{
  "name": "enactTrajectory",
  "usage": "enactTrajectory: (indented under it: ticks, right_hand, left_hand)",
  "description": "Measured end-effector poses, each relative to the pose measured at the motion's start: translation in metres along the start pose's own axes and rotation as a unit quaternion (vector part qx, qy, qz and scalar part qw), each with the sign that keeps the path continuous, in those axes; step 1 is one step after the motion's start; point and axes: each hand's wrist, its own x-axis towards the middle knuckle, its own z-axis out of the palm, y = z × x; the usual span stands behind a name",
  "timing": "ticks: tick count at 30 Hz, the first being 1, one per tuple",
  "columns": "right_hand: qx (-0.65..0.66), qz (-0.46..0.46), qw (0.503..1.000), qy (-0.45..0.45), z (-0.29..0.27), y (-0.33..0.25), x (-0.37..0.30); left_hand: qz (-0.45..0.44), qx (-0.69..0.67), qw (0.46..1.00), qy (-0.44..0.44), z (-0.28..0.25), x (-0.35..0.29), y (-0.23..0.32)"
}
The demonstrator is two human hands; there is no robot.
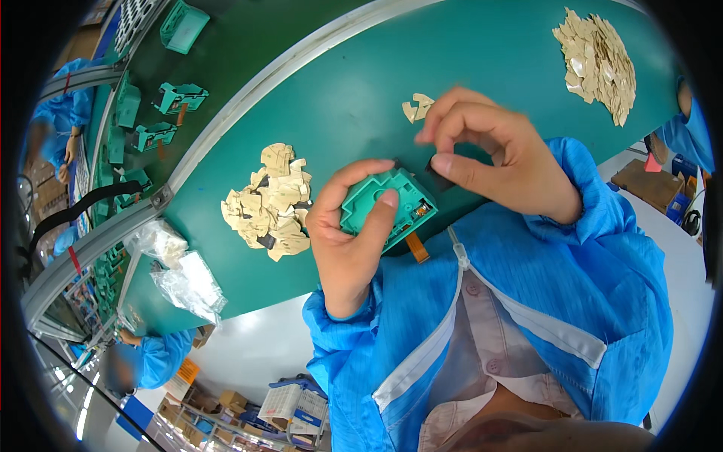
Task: The person removes a black component from a plastic bag, peels the backing from an adhesive strip, and presses the strip onto the component. They then press the component into a green plastic housing and repeat the process.
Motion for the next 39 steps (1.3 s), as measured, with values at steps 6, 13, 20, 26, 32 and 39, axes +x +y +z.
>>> enactTrajectory:
  ticks: [6,13,20,26,32,39]
  right_hand:
    - [0.014,0.053,0.998,-0.037,0.013,-0.006,0.0]
    - [-0.001,0.083,0.997,0.005,0.016,0.0,-0.001]
    - [-0.04,0.113,0.992,-0.03,0.013,-0.005,0.001]
    - [-0.058,0.126,0.99,-0.033,0.01,-0.006,0.003]
    - [-0.063,0.075,0.995,-0.001,0.012,0.006,0.003]
    - [-0.033,0.091,0.995,-0.013,0.009,0.008,0.005]
  left_hand:
    - [0.02,0.054,0.998,0.0,0.005,0.001,0.001]
    - [0.006,0.064,0.998,-0.004,0.007,0.0,-0.001]
    - [0.006,0.085,0.996,0.006,0.007,0.0,-0.004]
    - [0.007,0.089,0.996,0.017,0.009,0.002,-0.006]
    - [-0.002,0.072,0.997,0.021,0.01,0.003,-0.008]
    - [-0.013,0.05,0.998,0.028,0.01,0.002,-0.01]
